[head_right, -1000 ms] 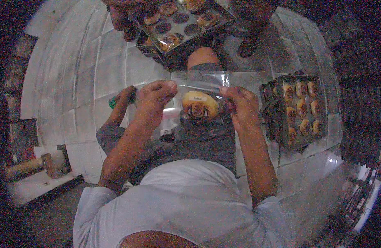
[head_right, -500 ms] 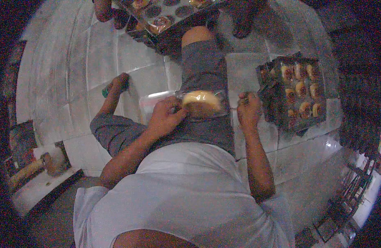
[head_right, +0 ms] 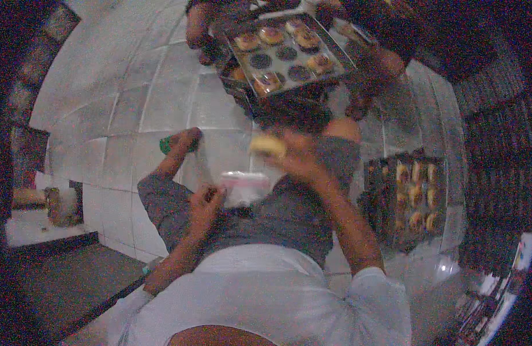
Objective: The person sits on the floor and repeatedly picks up round pastries from a metal tray, places them into clear plastic bags, and seals them. The packaged pastries are then placed into a larger tray. Other people are visible in the background performing similar tasks.
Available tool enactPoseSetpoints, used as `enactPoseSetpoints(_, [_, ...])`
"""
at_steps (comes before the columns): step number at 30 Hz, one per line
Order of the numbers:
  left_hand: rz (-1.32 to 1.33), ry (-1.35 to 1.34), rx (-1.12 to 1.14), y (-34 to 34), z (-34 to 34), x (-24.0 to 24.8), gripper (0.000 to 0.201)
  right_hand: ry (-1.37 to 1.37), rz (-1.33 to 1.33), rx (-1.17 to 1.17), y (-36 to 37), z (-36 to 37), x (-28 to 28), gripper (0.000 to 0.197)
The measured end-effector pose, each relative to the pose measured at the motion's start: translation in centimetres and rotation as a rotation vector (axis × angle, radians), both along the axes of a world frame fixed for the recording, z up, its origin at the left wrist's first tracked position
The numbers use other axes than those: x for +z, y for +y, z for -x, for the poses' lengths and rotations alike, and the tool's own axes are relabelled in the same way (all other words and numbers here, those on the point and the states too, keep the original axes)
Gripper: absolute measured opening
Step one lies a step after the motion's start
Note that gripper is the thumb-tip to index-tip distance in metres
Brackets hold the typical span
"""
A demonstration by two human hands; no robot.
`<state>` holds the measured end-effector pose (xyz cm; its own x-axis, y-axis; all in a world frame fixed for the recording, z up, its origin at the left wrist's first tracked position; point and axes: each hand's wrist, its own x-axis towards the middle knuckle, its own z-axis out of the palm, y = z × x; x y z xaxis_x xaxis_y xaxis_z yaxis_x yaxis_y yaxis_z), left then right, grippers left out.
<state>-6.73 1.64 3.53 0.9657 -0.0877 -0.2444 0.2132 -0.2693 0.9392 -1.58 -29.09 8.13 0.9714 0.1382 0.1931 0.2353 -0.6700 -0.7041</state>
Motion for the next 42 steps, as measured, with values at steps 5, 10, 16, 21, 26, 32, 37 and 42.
enactPoseSetpoints(5, [-0.097,-0.084,-0.114,1.2,-0.2,-1.7,0.016,-0.689,0.061,-0.369,-9.8,-15.6,2.1,0.046])
enactPoseSetpoints(10, [-0.734,-0.682,-0.378,-1.0,-1.1,-4.7,0.015,-0.308,0.303,-0.312,-14.2,-18.0,-1.9,0.039])
enactPoseSetpoints(16, [-0.907,-0.591,-0.61,0.3,-0.8,-3.5,0.015,0.155,-0.156,-0.134,2.4,-4.9,-3.2,0.03])
enactPoseSetpoints(21, [-0.55,-0.735,-0.501,1.8,1.5,-0.8,0.027,0.134,0.13,0.342,8.8,3.8,-4.4,0.029])
enactPoseSetpoints(26, [-0.287,-0.338,-0.579,0.0,3.1,3.1,0.022,0.303,-0.272,0.072,7.4,2.5,-3.1,0.034])
enactPoseSetpoints(32, [0.802,0.334,0.192,-7.5,-2.4,6.7,0.037,0.43,-0.987,-0.279,7.8,-0.2,0.6,0.028])
enactPoseSetpoints(37, [0.314,0.174,0.241,-2.2,-7.6,3.5,0.036,0.577,-0.373,-0.178,10.8,1.7,3.0,0.028])
enactPoseSetpoints(42, [0.188,0.139,0.408,8.3,-12.9,-8.6,0.032,0.481,-0.422,-0.085,9.8,-2.3,1.8,0.033])
